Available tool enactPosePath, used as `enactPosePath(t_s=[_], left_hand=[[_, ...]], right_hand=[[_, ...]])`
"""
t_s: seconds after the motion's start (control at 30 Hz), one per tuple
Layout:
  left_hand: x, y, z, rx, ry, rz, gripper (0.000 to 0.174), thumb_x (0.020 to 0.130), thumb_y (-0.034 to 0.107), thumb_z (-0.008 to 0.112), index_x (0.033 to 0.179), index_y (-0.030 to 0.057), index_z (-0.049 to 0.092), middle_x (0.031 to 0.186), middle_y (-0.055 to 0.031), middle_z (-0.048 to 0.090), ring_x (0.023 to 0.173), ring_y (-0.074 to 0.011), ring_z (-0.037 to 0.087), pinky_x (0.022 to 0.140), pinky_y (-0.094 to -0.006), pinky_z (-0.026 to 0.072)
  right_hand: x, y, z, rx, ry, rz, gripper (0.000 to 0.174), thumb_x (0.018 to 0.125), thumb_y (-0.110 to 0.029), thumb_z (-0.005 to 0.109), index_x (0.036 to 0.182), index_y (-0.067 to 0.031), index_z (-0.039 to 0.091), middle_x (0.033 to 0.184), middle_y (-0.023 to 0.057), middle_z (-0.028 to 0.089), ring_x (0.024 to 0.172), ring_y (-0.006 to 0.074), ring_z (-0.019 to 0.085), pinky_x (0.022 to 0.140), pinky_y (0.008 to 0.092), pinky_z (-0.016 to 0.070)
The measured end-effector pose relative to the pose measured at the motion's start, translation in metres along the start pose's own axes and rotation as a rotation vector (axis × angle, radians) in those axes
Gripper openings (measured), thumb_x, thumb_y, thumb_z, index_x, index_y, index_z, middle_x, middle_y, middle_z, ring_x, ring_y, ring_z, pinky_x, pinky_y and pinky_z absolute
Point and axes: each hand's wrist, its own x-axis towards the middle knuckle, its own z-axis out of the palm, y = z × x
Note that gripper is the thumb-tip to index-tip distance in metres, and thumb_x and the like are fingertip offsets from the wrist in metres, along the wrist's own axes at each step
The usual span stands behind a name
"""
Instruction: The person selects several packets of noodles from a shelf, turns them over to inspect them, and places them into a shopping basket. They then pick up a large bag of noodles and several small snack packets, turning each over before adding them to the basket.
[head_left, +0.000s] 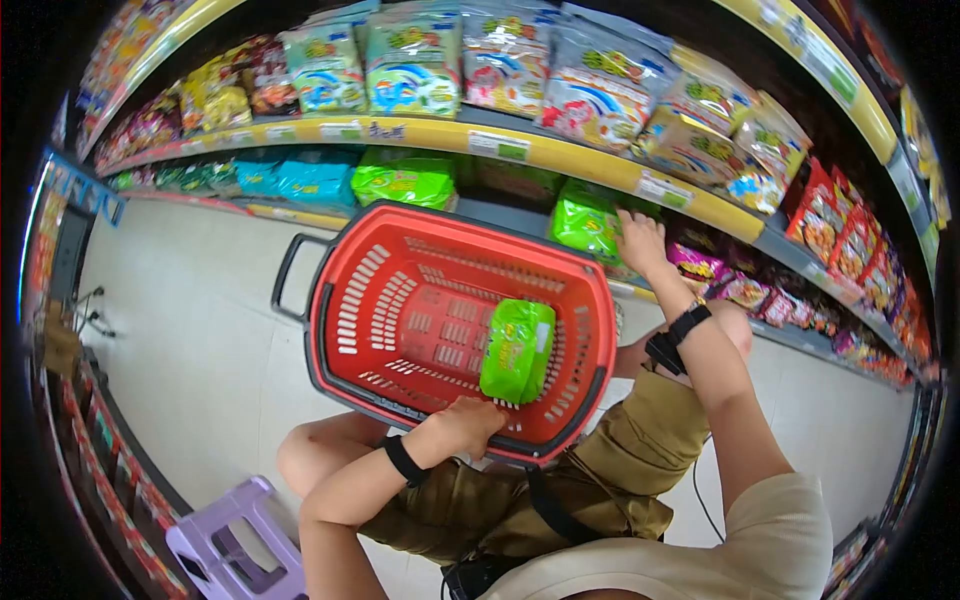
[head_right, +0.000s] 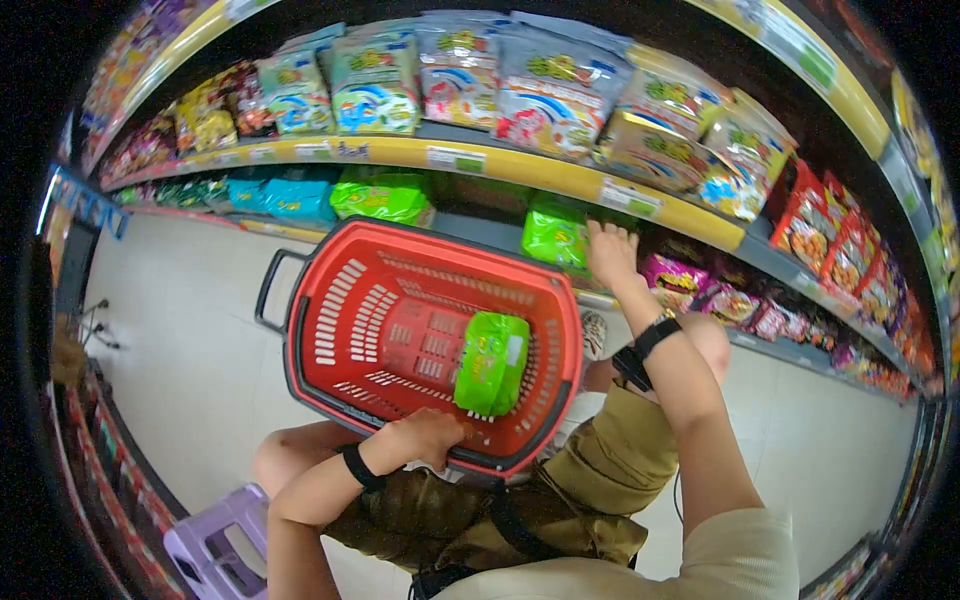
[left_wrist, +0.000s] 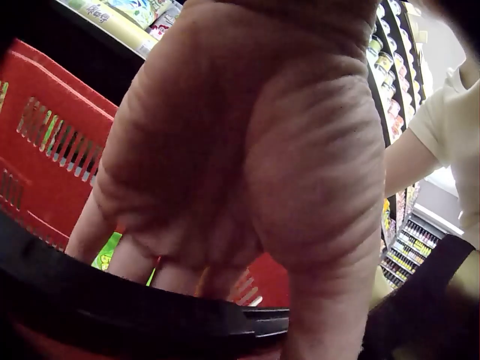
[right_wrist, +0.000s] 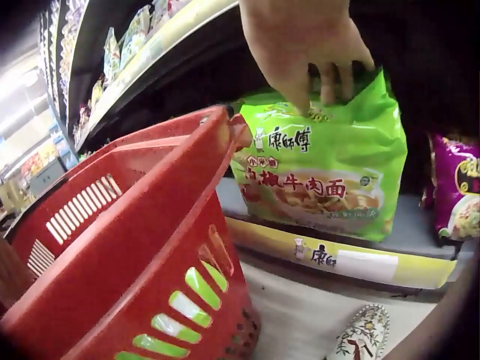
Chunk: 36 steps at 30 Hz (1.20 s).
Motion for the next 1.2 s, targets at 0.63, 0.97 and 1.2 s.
enactPosePath(t_s=[0.63, 0.97, 1.2], left_hand=[[-0.008, 0.011, 0.012, 0.041, -0.012, 0.062, 0.064, 0.047, 0.021, 0.086, 0.104, 0.0037, 0.062, 0.102, -0.0132, 0.063, 0.102, -0.0300, 0.058, 0.080, -0.0380, 0.0494], [-0.007, 0.008, 0.014, 0.044, -0.011, 0.065, 0.074, 0.047, 0.023, 0.086, 0.111, 0.0031, 0.055, 0.101, -0.0138, 0.062, 0.097, -0.0331, 0.059, 0.080, -0.0405, 0.0483], [-0.003, -0.001, 0.022, 0.020, -0.021, 0.088, 0.073, 0.051, 0.026, 0.083, 0.114, 0.0068, 0.051, 0.092, -0.0178, 0.064, 0.091, -0.0366, 0.060, 0.077, -0.0459, 0.0467]], right_hand=[[0.014, -0.004, 0.005, 0.274, 0.066, -0.084, 0.017, 0.075, -0.017, 0.062, 0.089, -0.0080, 0.057, 0.090, 0.0176, 0.062, 0.085, 0.0368, 0.061, 0.071, 0.0468, 0.0484], [-0.033, -0.029, -0.024, 0.276, 0.057, -0.286, 0.010, 0.077, -0.015, 0.058, 0.076, -0.0056, 0.060, 0.084, 0.0138, 0.063, 0.084, 0.0337, 0.058, 0.075, 0.0469, 0.0453], [-0.027, -0.030, -0.036, 0.333, 0.386, -0.172, 0.007, 0.082, -0.012, 0.058, 0.081, -0.0054, 0.055, 0.082, 0.0100, 0.056, 0.080, 0.0307, 0.057, 0.067, 0.0414, 0.0463]])
